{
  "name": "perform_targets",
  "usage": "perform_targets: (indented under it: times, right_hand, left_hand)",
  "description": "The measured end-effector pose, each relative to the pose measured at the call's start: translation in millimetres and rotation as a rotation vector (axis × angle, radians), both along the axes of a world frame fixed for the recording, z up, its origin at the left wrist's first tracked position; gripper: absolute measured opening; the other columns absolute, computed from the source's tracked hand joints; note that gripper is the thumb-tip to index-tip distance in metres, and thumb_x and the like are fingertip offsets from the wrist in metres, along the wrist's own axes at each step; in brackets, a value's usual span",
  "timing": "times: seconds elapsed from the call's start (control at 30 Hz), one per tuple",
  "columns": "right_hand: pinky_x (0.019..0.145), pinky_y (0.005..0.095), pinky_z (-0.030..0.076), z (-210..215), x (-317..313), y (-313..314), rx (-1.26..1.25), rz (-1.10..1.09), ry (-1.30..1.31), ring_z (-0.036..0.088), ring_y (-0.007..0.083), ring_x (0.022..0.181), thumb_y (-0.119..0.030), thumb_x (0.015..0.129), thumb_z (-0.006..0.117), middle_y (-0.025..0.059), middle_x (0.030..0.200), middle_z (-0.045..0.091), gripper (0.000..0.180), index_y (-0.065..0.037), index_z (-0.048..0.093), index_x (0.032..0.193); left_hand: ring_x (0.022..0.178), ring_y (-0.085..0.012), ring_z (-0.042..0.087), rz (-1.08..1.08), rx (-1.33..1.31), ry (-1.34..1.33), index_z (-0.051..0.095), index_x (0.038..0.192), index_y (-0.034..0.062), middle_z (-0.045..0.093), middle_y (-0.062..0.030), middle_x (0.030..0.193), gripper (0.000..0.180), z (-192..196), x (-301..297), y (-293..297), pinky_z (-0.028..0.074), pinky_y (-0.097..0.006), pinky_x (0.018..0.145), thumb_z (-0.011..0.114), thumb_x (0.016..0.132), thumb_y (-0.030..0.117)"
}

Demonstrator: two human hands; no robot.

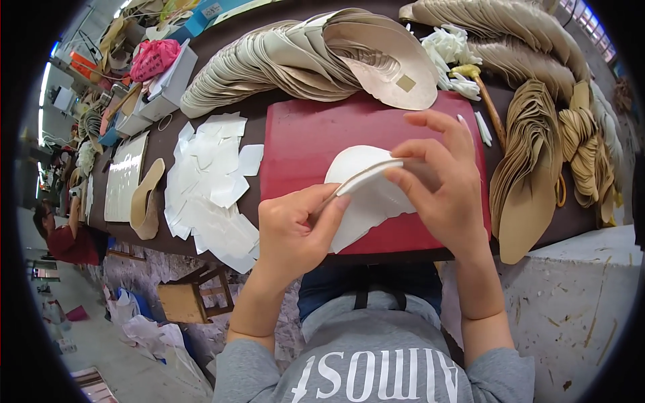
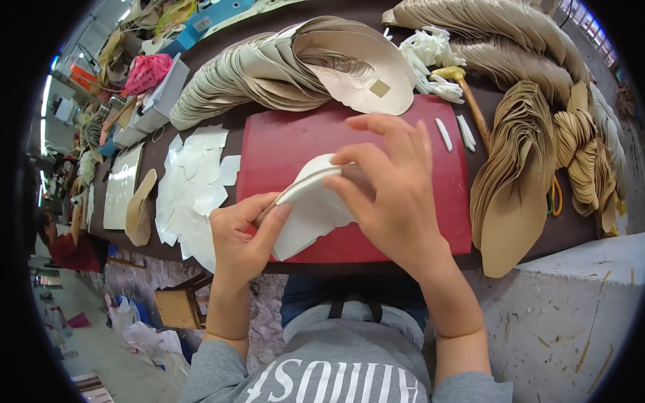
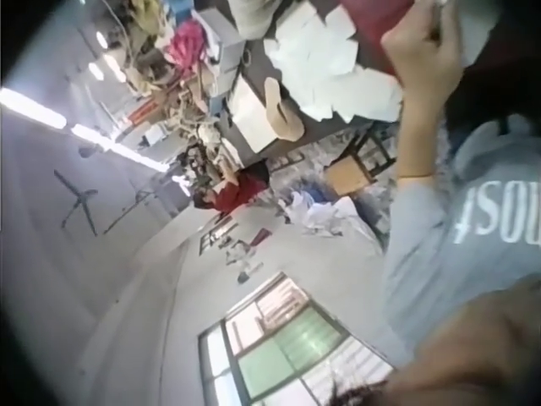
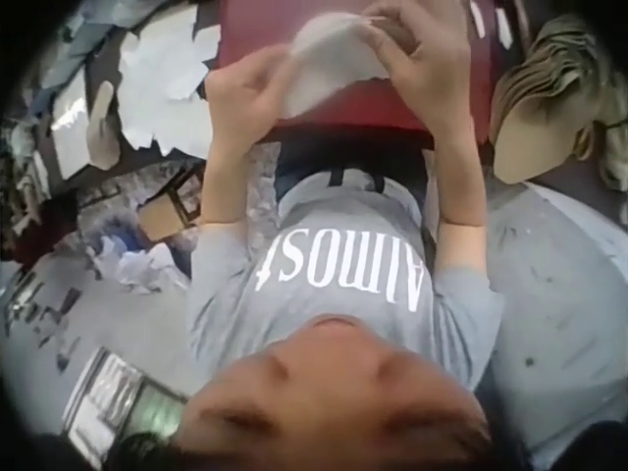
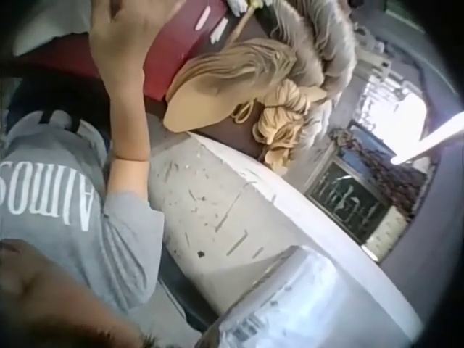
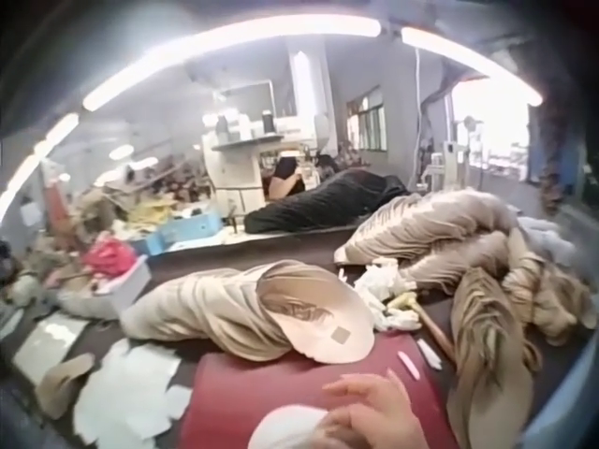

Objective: Applying reinforcement material to shoe upper components at a manufacturing workbench.

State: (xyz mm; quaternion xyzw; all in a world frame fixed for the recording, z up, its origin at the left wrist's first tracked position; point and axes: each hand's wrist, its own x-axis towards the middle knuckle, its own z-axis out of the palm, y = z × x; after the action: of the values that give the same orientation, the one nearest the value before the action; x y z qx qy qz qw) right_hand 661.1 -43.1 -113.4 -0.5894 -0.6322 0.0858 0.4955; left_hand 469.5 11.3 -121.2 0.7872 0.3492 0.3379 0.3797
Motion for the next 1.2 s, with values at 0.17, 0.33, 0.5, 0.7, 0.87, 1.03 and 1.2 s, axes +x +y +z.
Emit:
perform_targets:
  times: [0.17, 0.33, 0.5, 0.7, 0.87, 1.03, 1.2]
  right_hand:
    - [0.096, 0.0360, 0.036, 8, 1, 8, 0.032, 0.067, -0.269, 0.054, 0.0212, 0.092, -0.008, 0.073, 0.071, 0.0083, 0.104, 0.059, 0.016, -0.007, 0.063, 0.086]
    - [0.093, 0.0345, 0.039, 10, 19, 11, 0.082, 0.047, -0.207, 0.055, 0.0200, 0.087, -0.009, 0.073, 0.071, 0.0075, 0.093, 0.060, 0.022, -0.006, 0.063, 0.093]
    - [0.086, 0.0317, 0.043, 25, -6, -5, 0.078, -0.006, 0.180, 0.054, 0.0178, 0.083, -0.010, 0.074, 0.072, 0.0063, 0.086, 0.061, 0.023, -0.005, 0.063, 0.094]
    - [0.072, 0.0272, 0.045, -6, 57, -24, -0.397, 0.278, 0.593, 0.055, 0.0153, 0.077, -0.008, 0.076, 0.070, 0.0045, 0.085, 0.062, 0.021, -0.002, 0.063, 0.095]
    - [0.061, 0.0255, 0.045, -65, 84, -78, -0.537, 0.136, 0.475, 0.056, 0.0145, 0.066, -0.010, 0.078, 0.070, 0.0044, 0.085, 0.065, 0.028, -0.002, 0.063, 0.104]
    - [0.057, 0.0256, 0.044, -74, 99, -107, -0.245, -0.464, 0.133, 0.056, 0.0157, 0.064, -0.015, 0.078, 0.072, 0.0054, 0.085, 0.064, 0.032, -0.005, 0.063, 0.107]
    - [0.077, 0.0318, 0.045, -72, 182, -175, -0.330, -0.658, -0.283, 0.056, 0.0224, 0.083, -0.017, 0.069, 0.075, 0.0053, 0.091, 0.059, 0.047, -0.008, 0.059, 0.113]
  left_hand:
    - [0.056, -0.0132, 0.049, 0.017, 0.299, 0.060, 0.068, 0.096, 0.0000, 0.064, -0.0039, 0.070, 0.022, 10, 3, 8, 0.041, -0.024, 0.054, 0.066, 0.073, 0.000]
    - [0.076, -0.0193, 0.056, 0.145, 0.427, -0.201, 0.068, 0.093, 0.0003, 0.067, -0.0093, 0.096, 0.024, 20, -1, -17, 0.046, -0.029, 0.073, 0.067, 0.070, 0.001]
    - [0.092, -0.0199, 0.062, 0.033, -0.373, -0.408, 0.057, 0.115, 0.0006, 0.066, -0.0142, 0.099, 0.039, -10, 32, -38, 0.049, -0.028, 0.081, 0.058, 0.077, 0.005]
    - [0.080, -0.0189, 0.063, -0.328, -1.054, -0.570, 0.057, 0.112, -0.0053, 0.068, -0.0139, 0.086, 0.046, 62, 35, -15, 0.049, -0.023, 0.072, 0.054, 0.067, 0.002]
    - [0.070, -0.0277, 0.063, -0.286, 0.078, 0.529, 0.065, 0.104, 0.0013, 0.069, -0.0135, 0.088, 0.033, 23, 80, 58, 0.050, -0.031, 0.064, 0.062, 0.071, 0.006]
    - [0.098, -0.0340, 0.060, 0.077, 0.663, 0.690, 0.055, 0.123, 0.0056, 0.060, -0.0154, 0.117, 0.048, -25, 181, 49, 0.047, -0.041, 0.087, 0.064, 0.076, 0.006]
    - [0.124, -0.0311, 0.046, -0.509, 0.729, 0.392, 0.061, 0.113, 0.0108, 0.053, -0.0098, 0.131, 0.037, -67, 145, -38, 0.035, -0.044, 0.104, 0.064, 0.076, 0.011]
